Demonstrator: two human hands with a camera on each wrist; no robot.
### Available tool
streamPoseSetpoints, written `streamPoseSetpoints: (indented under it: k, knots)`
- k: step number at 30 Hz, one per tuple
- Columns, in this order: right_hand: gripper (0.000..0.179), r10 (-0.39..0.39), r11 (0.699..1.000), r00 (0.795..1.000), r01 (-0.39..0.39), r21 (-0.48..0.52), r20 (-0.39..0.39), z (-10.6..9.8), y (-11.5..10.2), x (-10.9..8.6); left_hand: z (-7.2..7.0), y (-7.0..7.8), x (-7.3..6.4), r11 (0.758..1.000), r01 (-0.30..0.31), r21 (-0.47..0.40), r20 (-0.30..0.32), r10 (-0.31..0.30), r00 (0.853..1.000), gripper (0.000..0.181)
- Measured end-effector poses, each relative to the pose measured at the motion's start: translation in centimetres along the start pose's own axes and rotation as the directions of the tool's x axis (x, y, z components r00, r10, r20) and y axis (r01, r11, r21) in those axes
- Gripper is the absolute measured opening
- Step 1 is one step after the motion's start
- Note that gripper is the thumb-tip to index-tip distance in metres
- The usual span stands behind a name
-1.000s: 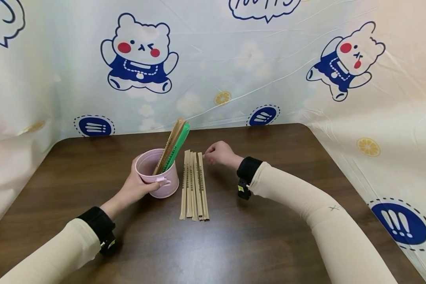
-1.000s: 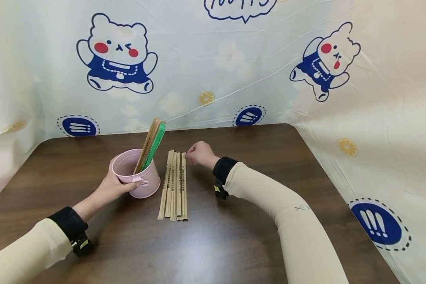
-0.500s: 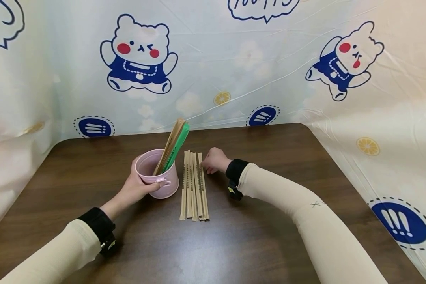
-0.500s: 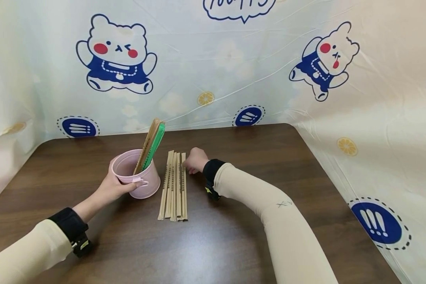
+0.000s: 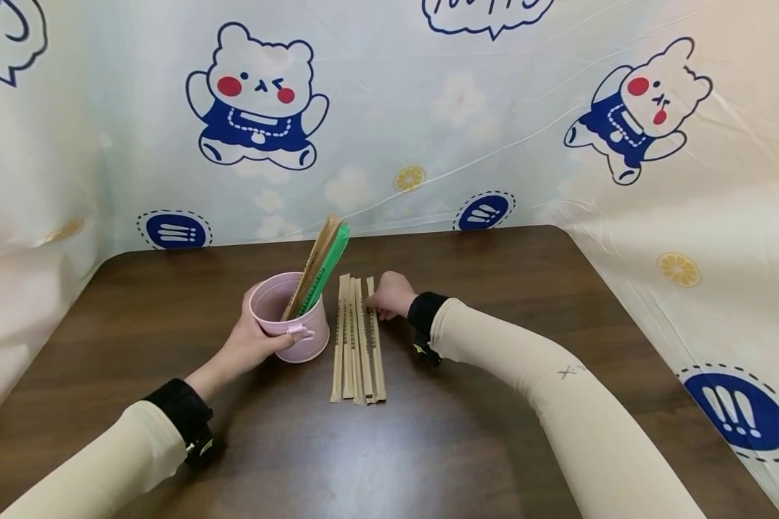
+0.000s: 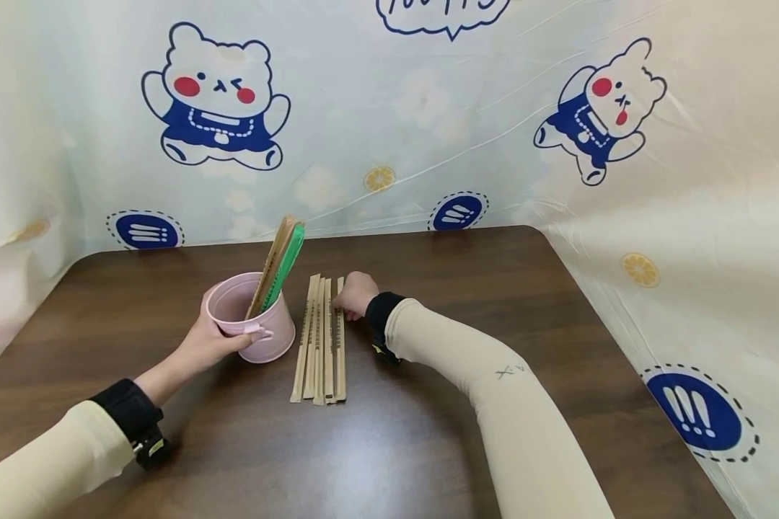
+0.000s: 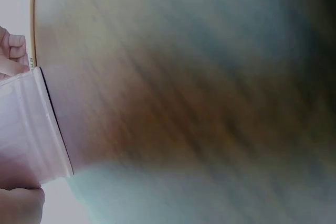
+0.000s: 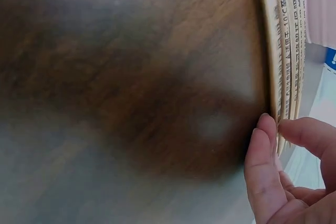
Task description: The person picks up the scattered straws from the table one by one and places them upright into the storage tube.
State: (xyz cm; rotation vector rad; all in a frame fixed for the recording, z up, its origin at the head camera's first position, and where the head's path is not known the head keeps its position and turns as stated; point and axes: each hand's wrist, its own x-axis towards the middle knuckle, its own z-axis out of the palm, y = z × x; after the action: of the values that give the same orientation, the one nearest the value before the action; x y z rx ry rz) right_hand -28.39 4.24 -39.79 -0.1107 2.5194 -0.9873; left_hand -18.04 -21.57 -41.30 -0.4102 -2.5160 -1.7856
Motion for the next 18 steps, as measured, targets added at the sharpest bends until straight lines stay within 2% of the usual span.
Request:
streamPoseSetpoints:
  k: [5, 11, 15, 18]
  knots:
    - [0.040, -0.014, 0.998, 1.000, 0.013, -0.067, -0.007, 0.10, -0.57, -0.17, 0.00, -0.03, 0.06, 0.998, -0.052, -0.034, 0.002, 0.052, 0.999, 0.098]
    - [0.041, -0.030, 0.996, 0.999, 0.029, -0.084, -0.012, 0.21, -0.95, 0.08, -0.07, 0.02, 0.13, 0.996, -0.079, -0.051, -0.007, 0.079, 0.997, 0.097]
    - [0.040, -0.014, 1.000, 1.000, 0.014, -0.028, -0.005, 0.05, -0.82, 0.17, -0.08, 0.00, 0.10, 0.994, -0.087, -0.060, 0.004, 0.088, 0.996, 0.096]
    - [0.035, -0.004, 0.998, 1.000, 0.004, 0.062, 0.001, -0.35, -0.78, -0.40, -0.07, -0.03, -0.02, 0.996, -0.072, -0.051, 0.014, 0.073, 0.997, 0.097]
